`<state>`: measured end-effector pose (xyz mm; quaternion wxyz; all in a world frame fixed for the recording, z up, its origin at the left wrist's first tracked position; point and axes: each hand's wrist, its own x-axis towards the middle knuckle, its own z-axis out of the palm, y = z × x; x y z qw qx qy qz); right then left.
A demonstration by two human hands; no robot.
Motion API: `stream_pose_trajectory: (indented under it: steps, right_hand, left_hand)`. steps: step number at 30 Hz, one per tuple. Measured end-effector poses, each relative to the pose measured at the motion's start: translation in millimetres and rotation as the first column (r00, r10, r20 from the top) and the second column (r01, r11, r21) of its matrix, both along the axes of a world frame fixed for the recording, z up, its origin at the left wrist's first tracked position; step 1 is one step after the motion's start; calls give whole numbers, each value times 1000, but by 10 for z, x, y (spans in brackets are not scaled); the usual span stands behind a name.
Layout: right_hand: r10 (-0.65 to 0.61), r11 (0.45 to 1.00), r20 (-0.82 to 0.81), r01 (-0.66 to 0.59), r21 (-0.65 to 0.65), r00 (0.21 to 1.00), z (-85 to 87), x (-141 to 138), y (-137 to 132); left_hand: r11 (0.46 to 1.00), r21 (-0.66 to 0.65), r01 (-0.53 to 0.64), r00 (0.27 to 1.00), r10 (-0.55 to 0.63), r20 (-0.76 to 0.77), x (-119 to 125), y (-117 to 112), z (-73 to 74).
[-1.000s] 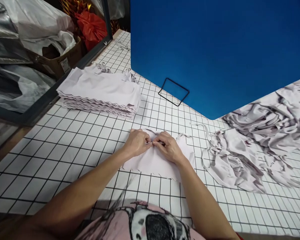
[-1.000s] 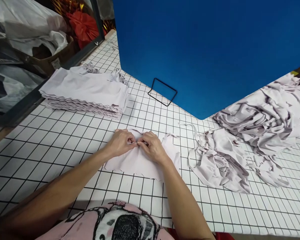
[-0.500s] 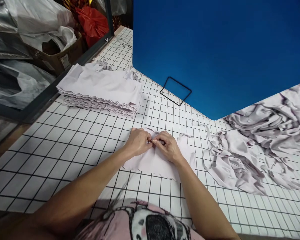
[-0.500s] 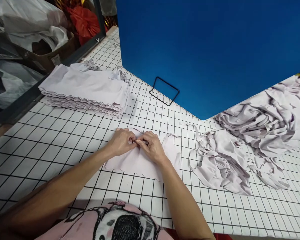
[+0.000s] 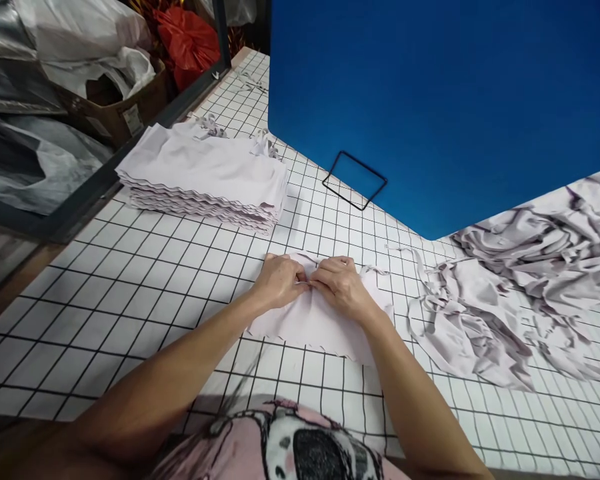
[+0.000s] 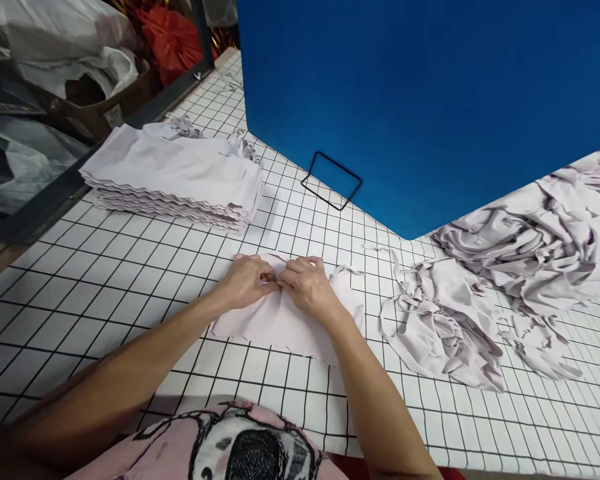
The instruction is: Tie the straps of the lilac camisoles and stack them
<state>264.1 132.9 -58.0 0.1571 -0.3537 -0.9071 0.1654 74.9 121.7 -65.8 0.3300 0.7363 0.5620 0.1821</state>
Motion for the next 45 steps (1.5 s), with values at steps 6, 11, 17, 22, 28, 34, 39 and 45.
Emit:
stream_pose_trajectory:
  steps: [6,11,17,22,28,34,39,45]
  right_hand:
    - [115,990,207,-130,60,972,154,43,114]
    - [78,985,195,-106,139,978,319,116,323]
    - [-163,947,-219,214,239,962,174,-36,627]
    - [-377,925,-548,329,-188,746,-57,-279,785]
    - [-504,828,-512,220,-516,696,-152,-428,1046]
    - [-400,909,-241,348,-229,884,-177,-542,1286]
    - [-412,911,-5,412,-11,911,-257,-589,1370]
    - [-384,919,119,391,-47,916,-208,-516,1492]
  left_hand:
    - [1000,-20,8,1000,-7,14,-13,4,11]
    - [1000,-25,19,1000,-18,16,-23,-6,31]
    - [999,-43,31,999,-30,38,-53,-14,47]
    - [998,-54,40,998,-37,46,-55,-16,73]
    - [998,-50,39,998,-36,60,-71,-12,58]
    - [990,142,-17,995,31,-95,-49,-88,67]
    - [861,492,126,965,8,-262,33,-116,-57]
    - [890,343,299,892,-133,-432,78,-77,-295]
